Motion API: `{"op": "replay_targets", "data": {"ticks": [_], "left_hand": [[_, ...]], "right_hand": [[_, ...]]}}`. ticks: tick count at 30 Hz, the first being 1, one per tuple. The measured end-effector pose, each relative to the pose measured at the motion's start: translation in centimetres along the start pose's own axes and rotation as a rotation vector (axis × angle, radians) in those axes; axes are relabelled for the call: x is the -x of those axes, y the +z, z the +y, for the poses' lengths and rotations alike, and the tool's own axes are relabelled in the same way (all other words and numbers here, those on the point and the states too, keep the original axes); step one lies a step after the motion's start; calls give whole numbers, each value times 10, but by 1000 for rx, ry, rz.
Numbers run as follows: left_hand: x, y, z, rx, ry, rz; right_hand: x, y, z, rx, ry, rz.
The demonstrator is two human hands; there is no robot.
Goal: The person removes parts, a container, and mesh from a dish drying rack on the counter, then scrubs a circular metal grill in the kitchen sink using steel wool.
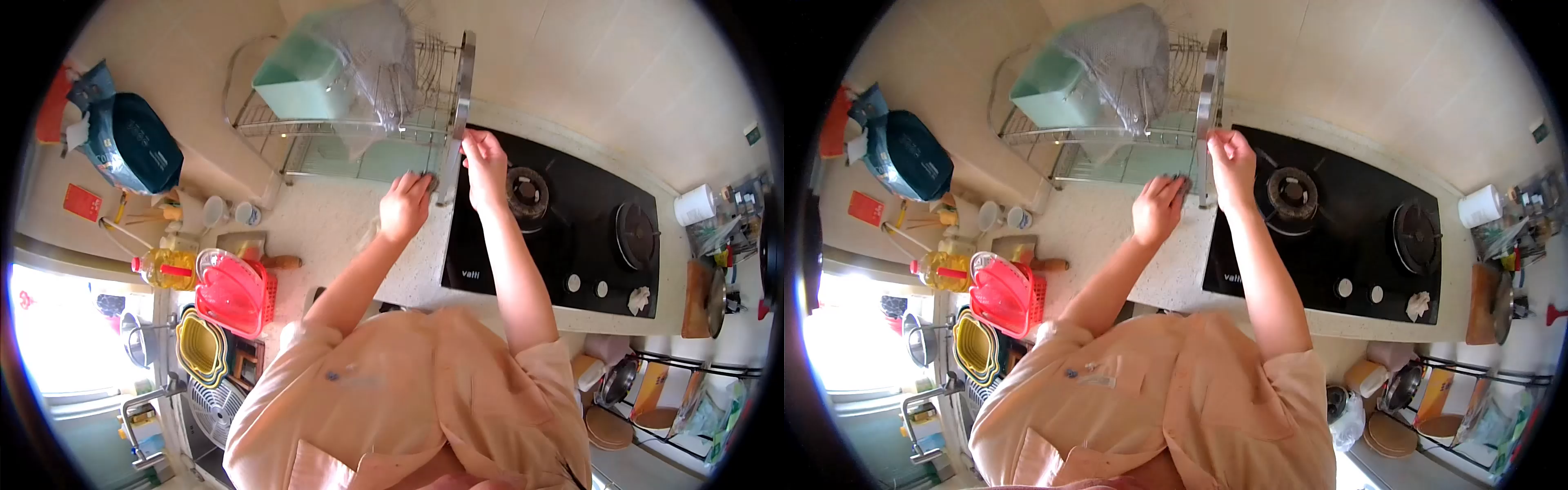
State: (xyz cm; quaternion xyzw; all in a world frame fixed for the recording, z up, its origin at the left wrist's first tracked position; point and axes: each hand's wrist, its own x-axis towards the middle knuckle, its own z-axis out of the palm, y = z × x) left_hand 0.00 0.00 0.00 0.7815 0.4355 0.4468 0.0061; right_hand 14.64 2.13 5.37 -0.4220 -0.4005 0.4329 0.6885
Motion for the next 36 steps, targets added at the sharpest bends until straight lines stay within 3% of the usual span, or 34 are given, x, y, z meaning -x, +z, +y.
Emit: {"op": "replay_targets", "data": {"ticks": [2, 3, 5, 11, 15, 17, 23, 28, 31, 35, 36], "left_hand": [[4, -19, 7, 33, 6, 71], [-14, -75, -3, -60, 78, -3], [-52, -40, 37, 2, 55, 202], [-60, -15, 45, -84, -131, 171], [-56, -37, 34, -165, 98, 45], [-36, -45, 26, -142, 110, -21], [-52, -33, 39, -212, 88, 133], [-65, -20, 45, -367, 34, -36], [-83, -32, 48, -349, -122, -352], [-54, -21, 49, -323, -19, -51], [-43, -24, 47, -253, -54, -76]], "right_hand": [[2, 4, 13, -6, -17, 1], [19, 46, 24, -142, 60, 72], [4, 15, -2, -9, 24, 92], [3, 3, -1, 22, 57, 70], [1, 1, -7, -2, 23, 21], [-2, 0, -6, 22, 36, 14], [2, 0, -5, -34, 20, 17], [-2, 4, -2, -25, 4, 40], [2, 3, -1, -39, 28, 36], [-2, 2, -1, -16, -18, 21], [-2, 3, -2, -39, -14, 10]]}}
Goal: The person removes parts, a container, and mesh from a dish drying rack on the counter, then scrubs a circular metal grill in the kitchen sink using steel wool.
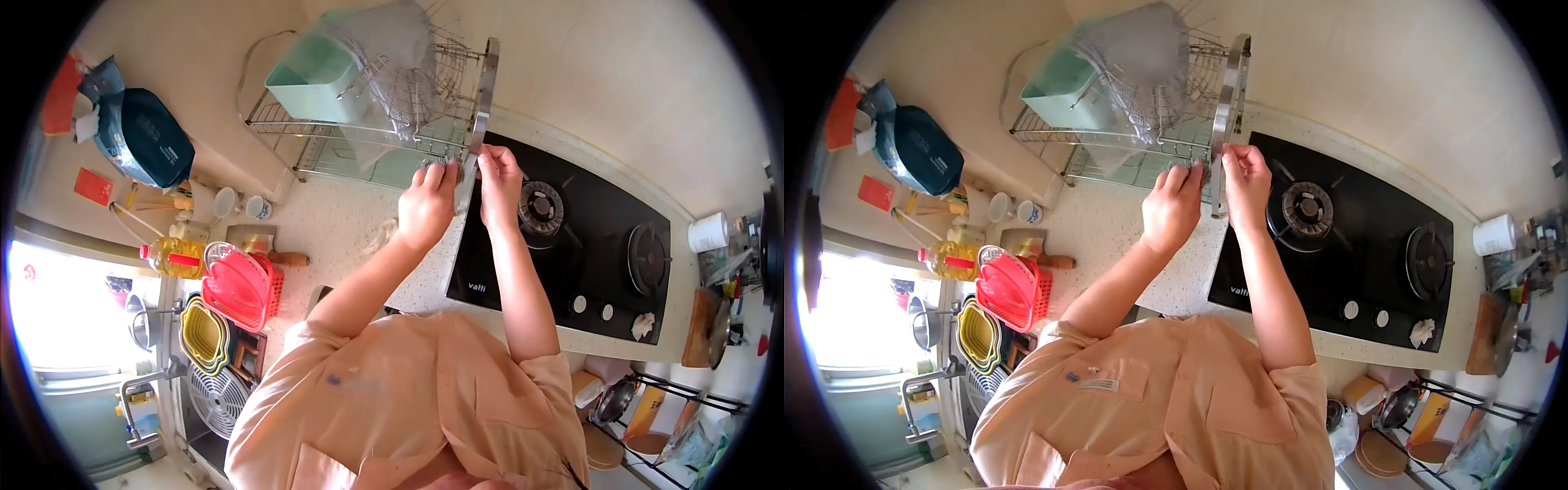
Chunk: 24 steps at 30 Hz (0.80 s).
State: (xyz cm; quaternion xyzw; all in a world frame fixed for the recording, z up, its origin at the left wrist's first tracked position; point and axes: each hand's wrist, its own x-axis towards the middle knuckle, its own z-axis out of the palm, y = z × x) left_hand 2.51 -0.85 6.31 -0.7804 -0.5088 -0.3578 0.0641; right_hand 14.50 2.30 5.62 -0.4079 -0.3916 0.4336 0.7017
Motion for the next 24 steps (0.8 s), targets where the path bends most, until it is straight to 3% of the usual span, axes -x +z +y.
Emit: {"op": "replay_targets", "data": {"ticks": [4, 7, 8, 12, 15, 20, 23, 24], "left_hand": [[71, 51, -46, 539, -365, -241], [33, 46, -31, 1935, -998, -78], [16, 34, -24, 2039, -891, -121], [-5, 54, -37, 2226, -724, -262], [-16, 59, -40, 2052, -704, -244], [-29, 29, 14, 1785, -1092, 205], [-31, 22, 6, 1765, -1131, 92], [-29, 22, -9, 1779, -1066, -62]], "right_hand": [[-1, -1, 0, -70, 4, -38], [1, -1, 1, -54, 28, -17], [2, 0, 0, -42, 22, -9], [3, -3, 4, -49, 29, -10], [1, -2, 3, -62, 33, -16], [6, 3, 2, -27, -1, 40], [5, 0, 3, -37, 19, 21], [5, -1, 2, -14, 11, 2]]}}
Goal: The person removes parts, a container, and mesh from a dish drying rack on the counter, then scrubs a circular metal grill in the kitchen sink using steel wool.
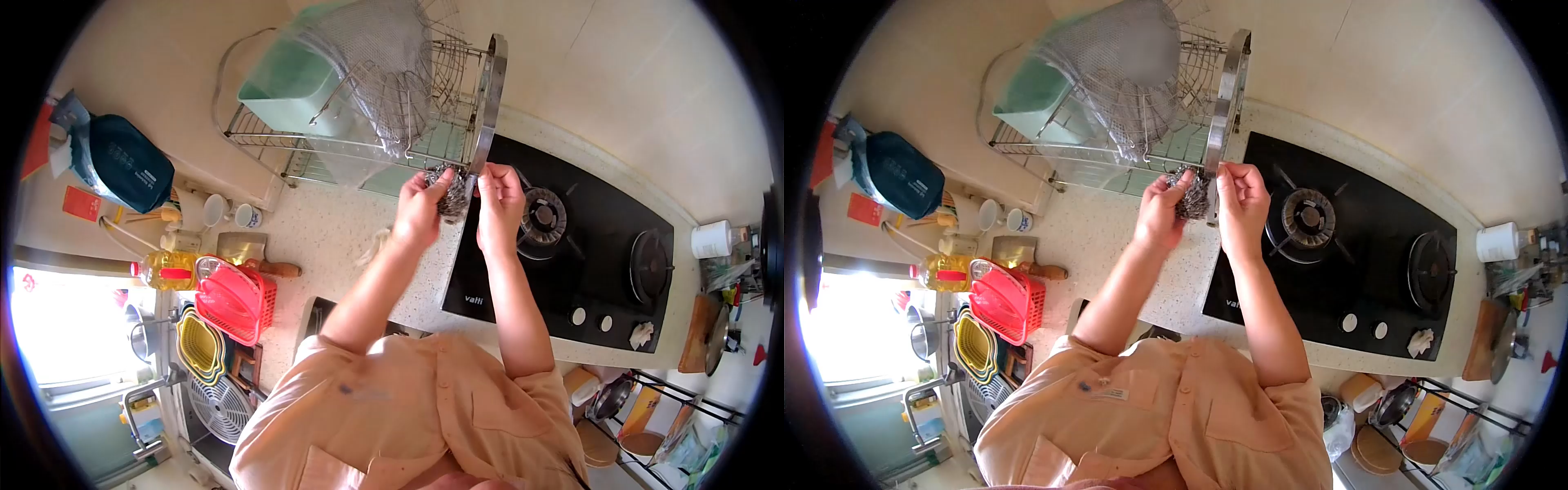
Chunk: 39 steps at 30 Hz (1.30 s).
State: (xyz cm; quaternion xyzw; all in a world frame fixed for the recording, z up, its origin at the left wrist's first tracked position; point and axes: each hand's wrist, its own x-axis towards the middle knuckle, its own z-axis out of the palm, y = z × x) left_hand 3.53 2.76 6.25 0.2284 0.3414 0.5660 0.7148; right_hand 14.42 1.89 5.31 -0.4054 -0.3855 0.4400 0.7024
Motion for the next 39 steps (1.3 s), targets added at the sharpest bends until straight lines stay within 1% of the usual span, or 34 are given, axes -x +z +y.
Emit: {"op": "replay_targets", "data": {"ticks": [1, 3, 6, 8, 11, 12, 13, 15, 18, 21, 22, 23, 25, 27, 29, 30, 31, 32, 33, 35, 36, 38, 39], "left_hand": [[-13, -20, 0, -36, 18, -234], [-25, -32, 0, -169, 108, -292], [-12, -26, -14, -60, 132, -118], [0, -18, -17, 86, 90, -51], [3, -24, -16, 280, 53, 65], [0, -33, -12, 223, 62, 22], [0, -36, -9, 211, 84, 46], [1, -43, -8, 115, 65, -42], [7, -23, -18, 249, 41, 24], [-2, -18, -16, 144, 131, 37], [-2, -14, -12, 59, 179, 63], [-2, -23, -12, -183, 213, 71], [-4, -68, -9, -670, 278, 81], [-5, -135, -4, -1091, 487, 194], [-2, -203, 5, -1541, 478, 287], [5, -221, 11, -1718, 410, 321], [15, -220, 16, -1891, 338, 355], [26, -213, 16, -2135, 189, 472], [28, -211, 12, -2146, 346, 436], [37, -209, 3, -2151, 638, 368], [39, -212, -10, -2063, 632, 96], [52, -194, -43, -1981, 309, -165], [47, -204, -59, -1883, 198, -210]], "right_hand": [[-1, -1, -1, 21, -9, -19], [-1, -1, -2, 26, -26, -29], [-2, -3, -3, -1, -26, -47], [-1, -8, 1, -14, 6, -63], [-3, -5, -3, -36, -9, -68], [-5, -5, -3, -31, -15, -71], [-4, -6, -2, -24, -18, -72], [-3, -7, -1, -17, -7, -69], [-3, -6, 0, -27, 14, -60], [-3, -7, 0, -24, 12, -64], [-3, -7, -2, -20, 14, -68], [-4, -8, -3, -15, 16, -74], [-4, -10, -2, 15, 10, -85], [-4, -9, -2, 7, 12, -76], [4, -9, -1, -30, 32, -38], [10, -11, 7, -33, 60, -3], [17, -15, 20, -34, 87, 29], [25, -21, 33, 24, 125, 52], [36, -24, 40, 71, 197, 117], [56, -32, 55, 168, 247, 160], [66, -36, 61, 185, 273, 156], [84, -44, 72, 213, 313, 145], [92, -50, 80, 223, 305, 129]]}}
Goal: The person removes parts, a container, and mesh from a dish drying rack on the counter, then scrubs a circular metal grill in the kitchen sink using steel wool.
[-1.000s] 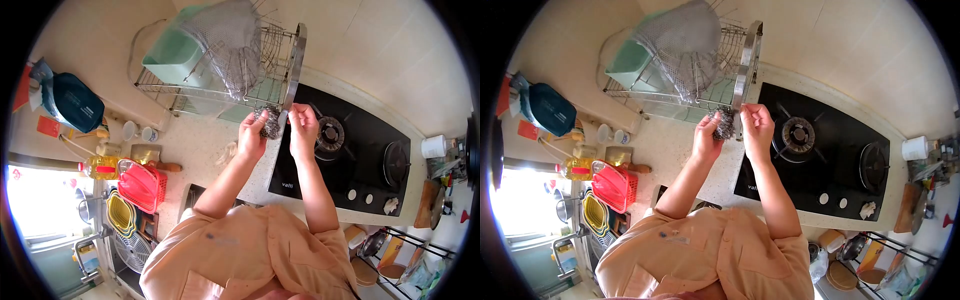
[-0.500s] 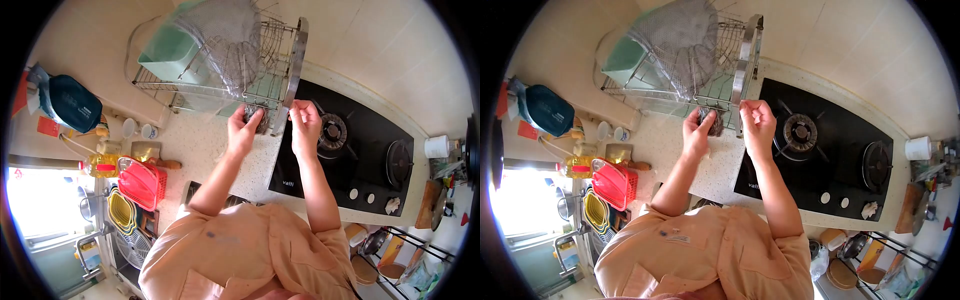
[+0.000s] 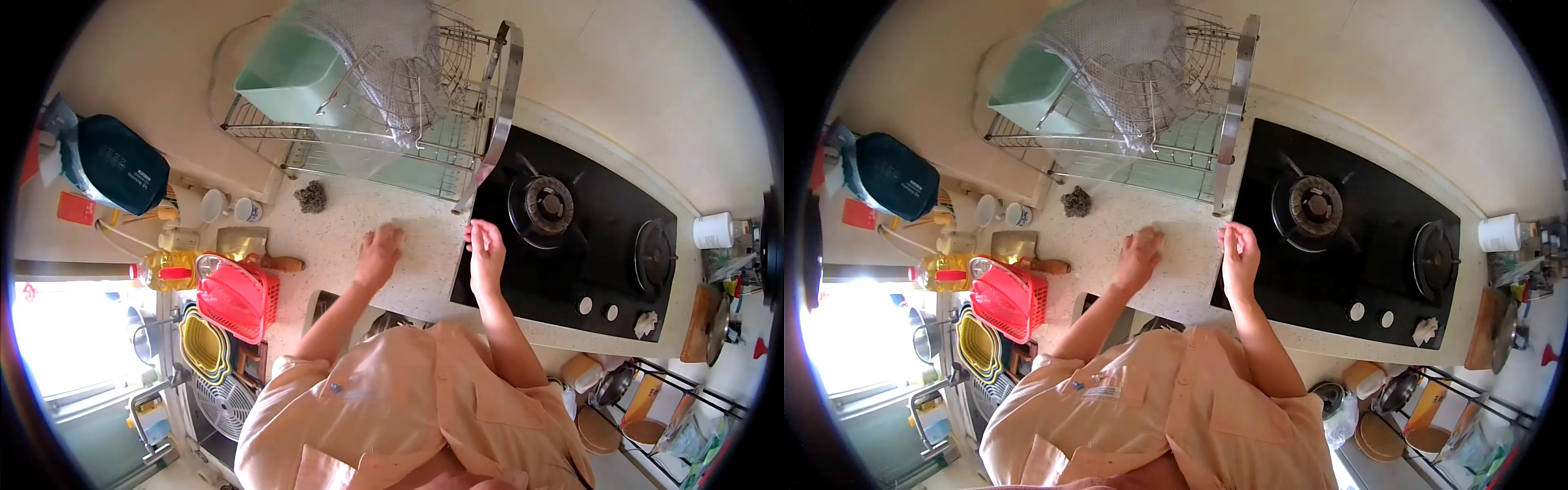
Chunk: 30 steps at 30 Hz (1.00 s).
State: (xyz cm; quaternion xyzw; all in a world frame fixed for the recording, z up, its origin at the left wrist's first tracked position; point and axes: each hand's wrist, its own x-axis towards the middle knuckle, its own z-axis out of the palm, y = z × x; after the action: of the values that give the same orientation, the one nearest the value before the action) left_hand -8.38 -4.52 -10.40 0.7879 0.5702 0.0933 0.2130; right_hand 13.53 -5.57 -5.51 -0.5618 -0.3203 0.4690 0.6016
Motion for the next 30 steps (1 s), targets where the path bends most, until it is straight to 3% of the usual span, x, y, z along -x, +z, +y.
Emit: {"op": "replay_targets", "data": {"ticks": [1, 4, 8, 14, 18, 22, 26, 27, 30], "left_hand": [[-2, 2, 5, 39, -20, 104], [-21, -26, 44, 350, 164, 414], [-44, -104, 129, 301, 453, 890], [-88, -105, 148, 142, 377, 991], [-77, -116, 162, 4, 296, 858], [-61, -98, 131, -26, 460, 689], [-46, -119, 145, 239, 427, 810], [-53, -130, 152, 220, 440, 923], [-86, -119, 152, 173, 488, 959]], "right_hand": [[7, -5, 4, 9, 20, -2], [17, -17, 0, 22, 28, 32], [30, -29, -11, -3, 43, 113], [41, -43, -14, 26, 20, 121], [50, -49, -7, -47, 123, 128], [53, -47, -7, -74, 157, 124], [53, -48, -11, -84, 143, 110], [53, -49, -11, -83, 149, 109], [52, -46, -11, -82, 161, 100]]}}
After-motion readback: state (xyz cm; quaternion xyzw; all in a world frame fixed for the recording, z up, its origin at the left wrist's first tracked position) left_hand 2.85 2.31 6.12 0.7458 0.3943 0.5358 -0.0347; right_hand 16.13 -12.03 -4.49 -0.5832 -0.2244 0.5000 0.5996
